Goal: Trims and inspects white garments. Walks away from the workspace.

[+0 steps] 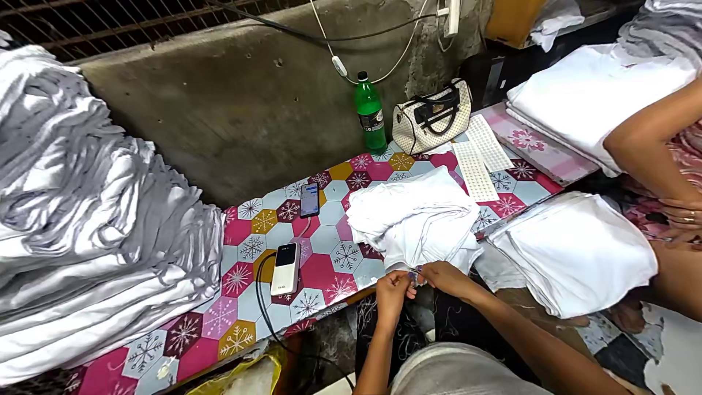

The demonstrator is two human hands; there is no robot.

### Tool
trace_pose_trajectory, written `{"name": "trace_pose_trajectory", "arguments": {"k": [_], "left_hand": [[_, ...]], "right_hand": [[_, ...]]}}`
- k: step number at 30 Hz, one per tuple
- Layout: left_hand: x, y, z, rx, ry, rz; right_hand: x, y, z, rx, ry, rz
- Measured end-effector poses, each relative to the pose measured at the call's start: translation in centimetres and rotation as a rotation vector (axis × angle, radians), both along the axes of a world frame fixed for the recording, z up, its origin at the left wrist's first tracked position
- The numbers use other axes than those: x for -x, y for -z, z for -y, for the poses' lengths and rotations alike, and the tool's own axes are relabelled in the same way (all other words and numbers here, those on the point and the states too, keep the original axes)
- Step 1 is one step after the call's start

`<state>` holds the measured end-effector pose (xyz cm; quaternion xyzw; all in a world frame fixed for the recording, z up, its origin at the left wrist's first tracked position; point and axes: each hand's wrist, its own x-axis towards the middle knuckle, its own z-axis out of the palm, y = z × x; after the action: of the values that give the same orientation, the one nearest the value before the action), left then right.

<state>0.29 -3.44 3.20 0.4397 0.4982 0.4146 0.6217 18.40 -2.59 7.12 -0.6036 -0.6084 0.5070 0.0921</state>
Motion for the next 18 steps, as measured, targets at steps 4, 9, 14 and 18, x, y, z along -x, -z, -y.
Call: {"name": "trace_pose_trajectory", "arguments": {"k": [4, 9, 14, 18], "left_hand": [[-0.2, 0.3, -0.1, -0.014, -0.011, 0.012], [-0.5, 1.1, -0.2, 0.001, -0.024, 0.039], [-0.7, 1.2, -0.1, 0.002, -0.021, 0.043], [-0.8, 1.5, 0.0, -0.013, -0.021, 0.044]], "right_hand": [[0.6, 0.6, -0.6, -0.017, 0.023, 0.041], [0.8, 0.9, -0.7, -0.006, 0.039, 0.098], [0.4, 0.6, -0.5, -0.014, -0.01, 0.121], [0.4, 1.0, -0.6, -0.015, 0.02, 0.103]]}}
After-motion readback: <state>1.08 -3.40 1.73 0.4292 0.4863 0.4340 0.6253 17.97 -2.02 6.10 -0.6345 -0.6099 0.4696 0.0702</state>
